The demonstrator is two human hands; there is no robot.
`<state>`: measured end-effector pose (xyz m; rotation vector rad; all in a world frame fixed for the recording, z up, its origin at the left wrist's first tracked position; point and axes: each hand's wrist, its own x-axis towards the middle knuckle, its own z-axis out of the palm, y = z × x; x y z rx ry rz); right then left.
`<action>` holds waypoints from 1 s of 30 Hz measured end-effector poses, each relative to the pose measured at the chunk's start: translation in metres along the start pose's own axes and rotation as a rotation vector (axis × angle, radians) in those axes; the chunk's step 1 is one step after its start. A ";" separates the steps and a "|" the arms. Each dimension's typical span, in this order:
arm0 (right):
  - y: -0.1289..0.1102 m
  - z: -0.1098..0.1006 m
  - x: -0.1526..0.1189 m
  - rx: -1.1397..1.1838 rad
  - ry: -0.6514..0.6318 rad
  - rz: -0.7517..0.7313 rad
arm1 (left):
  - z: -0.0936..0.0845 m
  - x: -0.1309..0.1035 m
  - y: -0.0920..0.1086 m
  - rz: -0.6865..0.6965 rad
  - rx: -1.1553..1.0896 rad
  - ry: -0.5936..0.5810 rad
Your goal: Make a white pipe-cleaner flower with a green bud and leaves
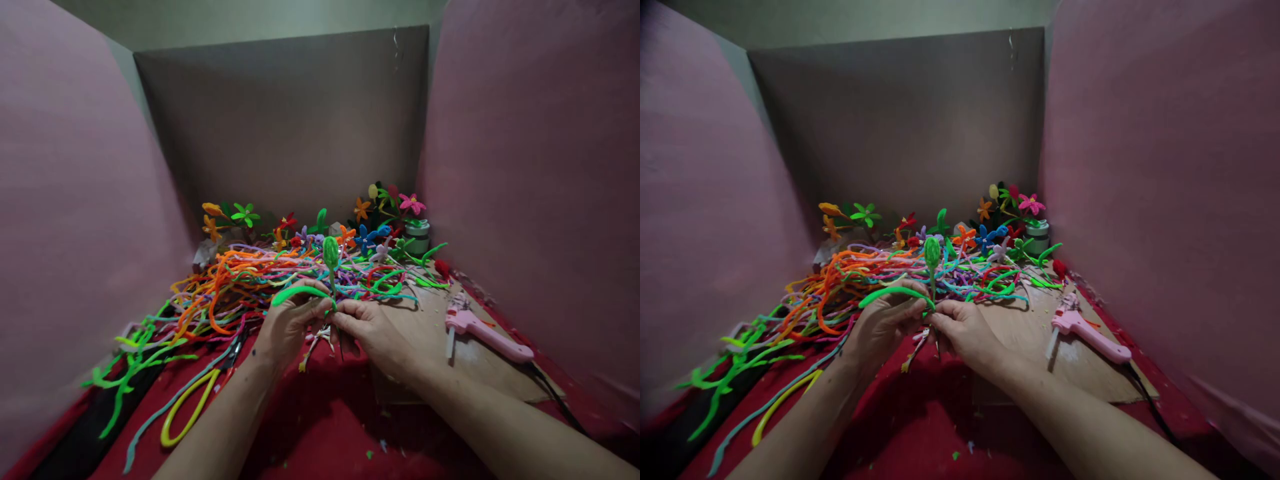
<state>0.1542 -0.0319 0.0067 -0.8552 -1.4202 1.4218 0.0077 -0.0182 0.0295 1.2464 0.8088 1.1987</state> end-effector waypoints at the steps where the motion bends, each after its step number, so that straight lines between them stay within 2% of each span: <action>1: 0.000 0.000 -0.001 0.010 -0.010 0.007 | -0.001 0.000 0.000 0.053 0.077 0.012; 4: 0.001 0.000 -0.002 0.014 -0.021 0.020 | -0.001 -0.003 0.000 0.289 0.359 0.055; 7: 0.005 0.000 -0.001 0.067 -0.004 0.026 | 0.001 -0.010 0.000 0.484 0.600 0.034; 9: 0.007 -0.001 -0.001 0.109 0.005 0.013 | 0.001 -0.014 0.000 0.549 0.722 0.004; 11: 0.006 -0.001 -0.001 0.105 0.013 0.003 | 0.000 -0.016 -0.001 0.570 0.754 -0.017; 14: 0.000 -0.001 -0.003 0.077 0.029 0.020 | -0.006 -0.013 0.000 0.487 0.616 -0.039; 16: -0.004 -0.001 -0.005 0.050 0.028 0.028 | -0.010 -0.007 0.002 0.342 0.452 -0.031; 19: -0.008 0.000 -0.007 -0.023 -0.009 -0.004 | -0.013 0.000 0.005 0.061 0.208 0.048; 21: -0.007 0.000 -0.008 -0.066 -0.052 -0.016 | -0.013 0.002 0.005 -0.049 0.099 0.068; 25: 0.000 0.000 -0.008 -0.119 -0.128 -0.010 | -0.011 0.002 0.003 -0.067 0.092 -0.015; 30: 0.007 -0.001 -0.007 -0.267 -0.166 -0.051 | -0.004 -0.003 0.007 -0.055 0.105 0.039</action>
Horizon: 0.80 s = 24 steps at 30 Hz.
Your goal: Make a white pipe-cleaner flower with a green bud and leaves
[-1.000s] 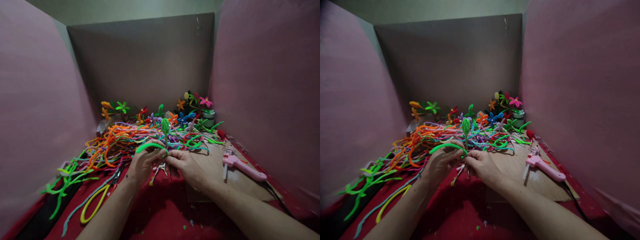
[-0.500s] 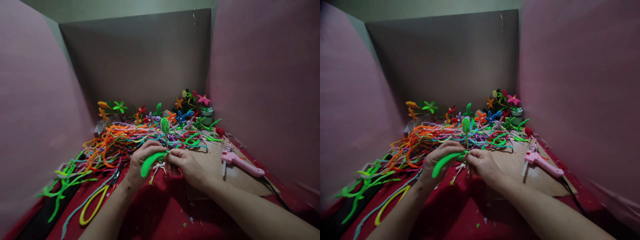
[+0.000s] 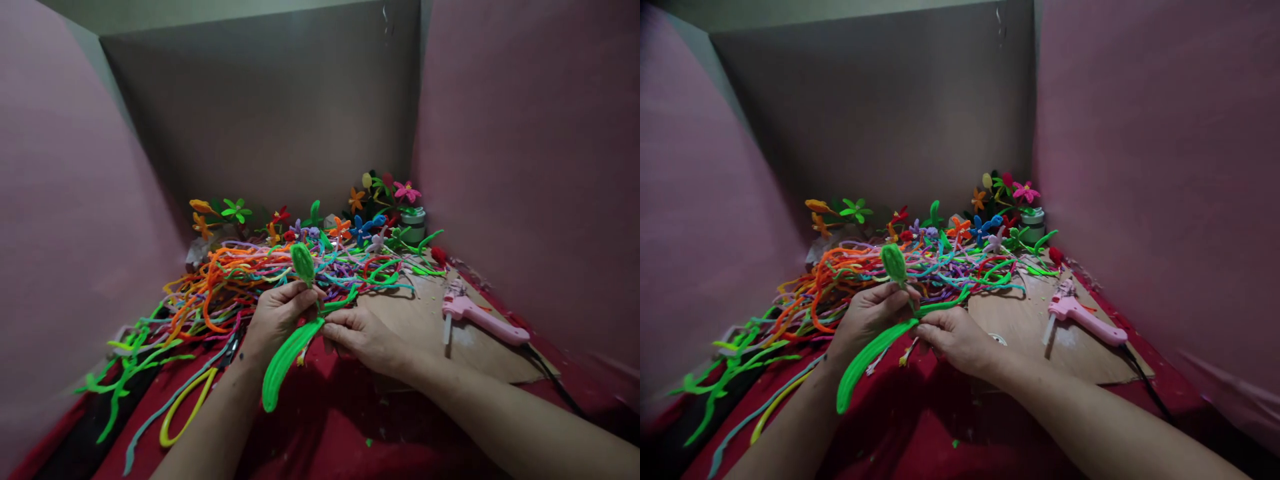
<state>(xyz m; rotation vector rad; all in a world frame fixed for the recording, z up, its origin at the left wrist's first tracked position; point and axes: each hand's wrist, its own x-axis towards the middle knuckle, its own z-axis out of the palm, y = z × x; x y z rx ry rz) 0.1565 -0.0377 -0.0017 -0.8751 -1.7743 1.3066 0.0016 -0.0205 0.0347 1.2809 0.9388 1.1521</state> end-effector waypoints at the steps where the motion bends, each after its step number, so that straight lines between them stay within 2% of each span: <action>1: 0.001 0.000 0.000 -0.040 -0.006 -0.035 | 0.001 -0.001 0.002 -0.009 -0.007 0.012; 5: 0.004 0.003 -0.004 -0.241 0.004 -0.243 | 0.004 -0.006 0.007 -0.029 -0.046 0.041; 8: 0.006 0.005 -0.006 -0.362 0.073 -0.320 | 0.005 -0.007 0.006 -0.005 -0.094 0.047; 12: 0.005 0.010 -0.009 -0.402 0.171 -0.341 | 0.009 -0.009 0.005 0.048 -0.121 0.085; 16: 0.001 0.012 -0.010 -0.372 0.200 -0.347 | 0.014 -0.011 0.005 0.108 -0.124 0.135; 20: 0.002 0.008 -0.006 -0.344 0.161 -0.321 | 0.013 -0.009 0.005 0.046 -0.162 0.160; 24: 0.004 0.005 -0.005 -0.377 0.112 -0.268 | 0.009 -0.007 0.002 0.080 -0.205 0.204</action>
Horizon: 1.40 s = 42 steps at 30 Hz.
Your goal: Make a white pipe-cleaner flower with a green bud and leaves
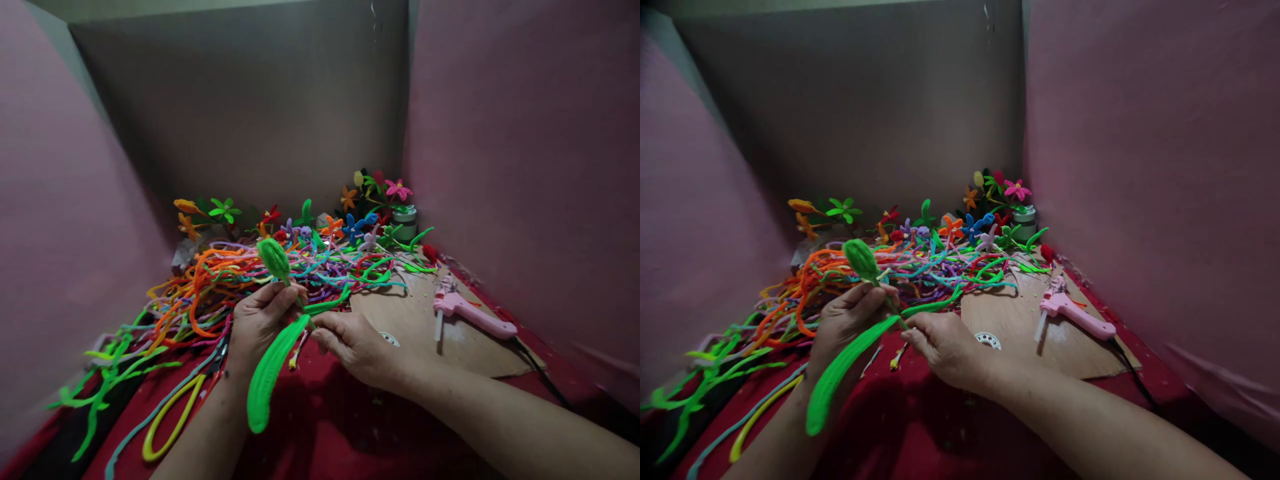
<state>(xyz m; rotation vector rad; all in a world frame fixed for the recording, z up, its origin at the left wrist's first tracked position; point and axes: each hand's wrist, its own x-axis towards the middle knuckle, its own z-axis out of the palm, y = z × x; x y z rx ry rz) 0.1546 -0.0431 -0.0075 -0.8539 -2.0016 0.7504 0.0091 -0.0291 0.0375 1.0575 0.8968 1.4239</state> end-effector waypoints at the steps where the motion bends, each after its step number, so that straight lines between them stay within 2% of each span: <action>1: 0.000 0.000 0.000 -0.011 -0.002 0.007 | -0.001 0.001 -0.001 0.019 -0.014 -0.003; 4: 0.000 0.001 -0.001 0.035 0.045 0.022 | -0.005 0.005 -0.004 0.046 -0.087 -0.040; 7: 0.002 0.002 0.000 0.206 0.088 0.060 | -0.010 0.009 -0.009 0.007 -0.113 -0.085; 9: 0.005 0.002 0.002 0.299 0.105 0.107 | -0.012 0.010 -0.013 -0.087 -0.032 -0.145; 11: 0.008 0.001 0.004 0.352 0.117 0.157 | -0.012 0.008 -0.017 -0.175 0.072 -0.252; 14: 0.011 0.001 0.006 0.425 0.080 0.212 | -0.008 0.003 -0.020 -0.184 0.149 -0.323; 20: 0.008 0.002 0.005 0.569 -0.032 0.346 | -0.006 0.004 -0.021 -0.083 0.125 -0.172; 23: 0.005 0.002 0.004 0.592 -0.030 0.345 | -0.007 0.005 -0.019 -0.095 0.094 -0.154; 26: 0.003 0.001 0.003 0.583 -0.013 0.361 | -0.007 0.004 -0.017 -0.126 0.111 -0.213; 29: 0.003 0.000 0.003 0.599 0.000 0.359 | -0.005 0.002 -0.016 -0.093 0.206 -0.263; 37: -0.003 -0.001 0.002 0.606 0.030 0.389 | 0.001 -0.005 -0.022 0.002 0.197 -0.116; 42: 0.002 0.004 0.001 0.639 0.044 0.461 | 0.006 -0.008 -0.025 0.077 0.190 -0.039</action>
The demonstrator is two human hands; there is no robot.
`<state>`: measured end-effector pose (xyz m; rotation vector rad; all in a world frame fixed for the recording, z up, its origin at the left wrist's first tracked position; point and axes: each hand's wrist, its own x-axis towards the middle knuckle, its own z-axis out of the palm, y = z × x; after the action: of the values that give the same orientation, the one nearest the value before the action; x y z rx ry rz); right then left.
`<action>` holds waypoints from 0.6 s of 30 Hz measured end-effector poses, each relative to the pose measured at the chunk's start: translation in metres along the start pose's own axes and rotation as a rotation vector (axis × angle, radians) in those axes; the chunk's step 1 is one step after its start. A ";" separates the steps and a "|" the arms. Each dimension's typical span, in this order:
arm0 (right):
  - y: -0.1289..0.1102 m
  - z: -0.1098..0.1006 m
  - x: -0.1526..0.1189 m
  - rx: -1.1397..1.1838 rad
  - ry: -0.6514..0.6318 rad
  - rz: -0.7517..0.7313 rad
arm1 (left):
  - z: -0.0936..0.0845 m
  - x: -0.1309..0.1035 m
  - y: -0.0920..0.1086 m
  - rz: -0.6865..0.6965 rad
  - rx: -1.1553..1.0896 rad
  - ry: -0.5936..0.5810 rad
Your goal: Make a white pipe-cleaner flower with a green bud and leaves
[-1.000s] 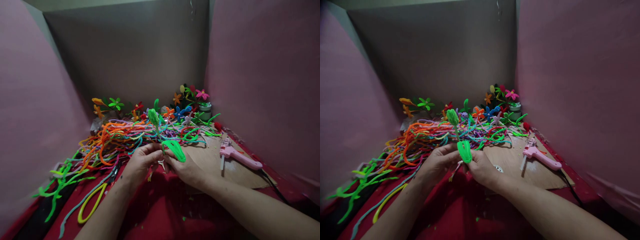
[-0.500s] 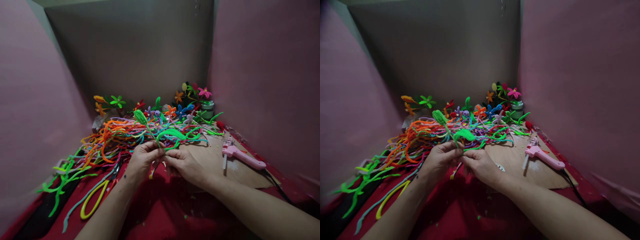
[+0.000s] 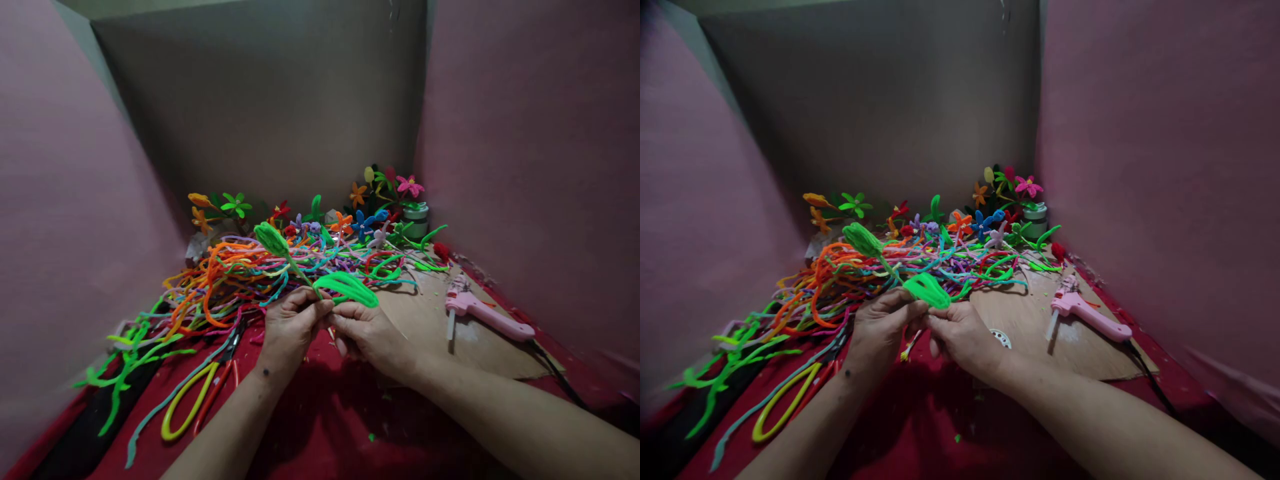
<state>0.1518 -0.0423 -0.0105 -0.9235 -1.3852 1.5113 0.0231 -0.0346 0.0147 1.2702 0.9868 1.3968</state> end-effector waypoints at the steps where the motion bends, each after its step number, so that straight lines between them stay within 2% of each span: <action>1: 0.002 0.000 0.001 0.007 0.010 0.008 | 0.001 0.000 0.000 0.012 0.005 0.012; 4: 0.003 0.000 0.003 0.029 0.020 0.006 | 0.001 0.002 -0.002 0.034 0.014 0.036; 6: 0.000 0.000 0.003 0.022 0.019 -0.013 | -0.001 0.005 -0.005 0.000 -0.021 0.014; 10: -0.007 0.000 0.002 -0.085 0.035 -0.118 | -0.009 0.011 -0.009 -0.202 -0.106 -0.178; 12: -0.009 0.001 0.002 -0.111 0.019 -0.110 | -0.011 0.012 -0.010 -0.217 -0.113 -0.252; 15: -0.016 -0.005 0.004 -0.171 -0.076 -0.012 | -0.011 0.012 -0.009 -0.127 -0.102 -0.218; 17: -0.027 -0.021 0.007 -0.360 -0.099 -0.024 | -0.012 0.013 -0.008 -0.067 -0.030 -0.159; 18: -0.034 -0.033 0.009 -0.490 -0.061 -0.048 | -0.012 0.013 -0.007 -0.049 0.025 -0.132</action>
<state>0.1834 -0.0220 0.0195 -1.1327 -1.8538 1.1887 0.0120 -0.0194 0.0089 1.3300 0.9411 1.2498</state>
